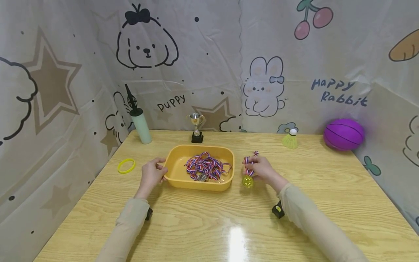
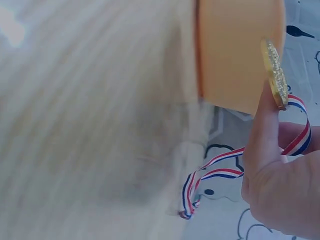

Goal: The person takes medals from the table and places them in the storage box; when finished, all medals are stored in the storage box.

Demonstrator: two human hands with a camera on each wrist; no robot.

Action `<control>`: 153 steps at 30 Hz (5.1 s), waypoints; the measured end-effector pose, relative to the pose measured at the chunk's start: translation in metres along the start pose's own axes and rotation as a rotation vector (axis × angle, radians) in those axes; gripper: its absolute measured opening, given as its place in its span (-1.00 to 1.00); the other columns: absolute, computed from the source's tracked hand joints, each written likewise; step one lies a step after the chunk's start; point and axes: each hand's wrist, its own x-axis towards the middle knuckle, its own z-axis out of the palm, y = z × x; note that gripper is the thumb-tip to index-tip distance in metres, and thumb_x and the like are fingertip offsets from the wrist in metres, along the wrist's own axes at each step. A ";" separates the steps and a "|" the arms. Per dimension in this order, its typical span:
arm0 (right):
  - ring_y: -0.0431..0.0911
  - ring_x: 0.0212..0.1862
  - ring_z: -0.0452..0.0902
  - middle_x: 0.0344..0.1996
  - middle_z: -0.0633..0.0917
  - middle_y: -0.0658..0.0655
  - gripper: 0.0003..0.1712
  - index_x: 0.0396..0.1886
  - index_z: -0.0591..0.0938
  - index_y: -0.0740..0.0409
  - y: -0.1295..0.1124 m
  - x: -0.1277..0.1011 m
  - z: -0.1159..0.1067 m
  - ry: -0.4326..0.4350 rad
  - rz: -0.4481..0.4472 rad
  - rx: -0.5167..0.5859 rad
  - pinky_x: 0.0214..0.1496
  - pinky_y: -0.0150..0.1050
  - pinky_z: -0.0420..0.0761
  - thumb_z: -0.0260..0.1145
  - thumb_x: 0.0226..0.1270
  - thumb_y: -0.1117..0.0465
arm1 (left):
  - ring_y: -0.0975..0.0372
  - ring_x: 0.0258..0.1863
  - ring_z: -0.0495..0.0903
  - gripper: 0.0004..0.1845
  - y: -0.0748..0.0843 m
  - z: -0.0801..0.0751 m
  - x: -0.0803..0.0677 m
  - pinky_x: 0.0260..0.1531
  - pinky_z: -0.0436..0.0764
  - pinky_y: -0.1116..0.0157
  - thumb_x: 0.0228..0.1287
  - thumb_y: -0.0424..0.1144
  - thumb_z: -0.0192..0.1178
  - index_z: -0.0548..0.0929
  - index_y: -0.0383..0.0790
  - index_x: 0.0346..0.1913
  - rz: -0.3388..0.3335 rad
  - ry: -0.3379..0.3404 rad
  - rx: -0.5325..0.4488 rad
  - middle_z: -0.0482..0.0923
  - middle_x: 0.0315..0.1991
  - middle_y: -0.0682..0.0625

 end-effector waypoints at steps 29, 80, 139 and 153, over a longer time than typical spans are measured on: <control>-0.30 -0.43 0.58 -0.31 0.56 0.00 -0.67 0.07 0.48 0.43 -0.082 -0.016 0.003 0.015 -0.198 -0.117 -0.43 -0.37 0.60 0.15 0.40 0.33 | 0.26 -0.71 0.58 -0.58 0.001 0.001 -0.001 -0.70 0.57 0.41 0.21 -0.47 0.11 0.51 -0.44 0.16 -0.004 0.005 -0.003 0.57 -0.33 -0.24; -0.27 -0.55 0.54 -0.27 0.67 0.32 -0.86 -0.17 0.59 0.35 -0.048 0.030 0.083 0.037 -0.212 -0.234 -0.59 -0.37 0.46 0.22 0.32 0.38 | 0.03 -0.67 0.64 -0.58 0.002 0.000 -0.001 -0.76 0.52 0.43 0.15 -0.50 0.13 0.53 -0.46 0.12 -0.001 0.026 0.003 0.58 -0.36 -0.25; -0.05 -0.19 0.59 -0.24 0.71 0.16 -0.77 -0.19 0.69 0.24 -0.024 0.030 0.094 0.023 -0.367 -0.512 -0.18 -0.26 0.59 0.41 0.09 0.38 | 0.09 -0.70 0.62 -0.59 0.003 0.002 -0.001 -0.75 0.52 0.41 0.16 -0.49 0.14 0.55 -0.43 0.12 -0.015 0.033 0.011 0.61 -0.37 -0.25; 0.13 0.01 0.62 -0.06 0.68 0.29 -0.61 -0.02 0.63 0.31 -0.029 0.020 0.060 0.079 -0.376 -0.456 0.09 -0.05 0.60 0.40 0.11 0.34 | 0.15 -0.71 0.60 -0.59 0.004 0.003 -0.002 -0.72 0.56 0.40 0.16 -0.49 0.15 0.54 -0.43 0.12 -0.019 0.032 0.020 0.60 -0.37 -0.25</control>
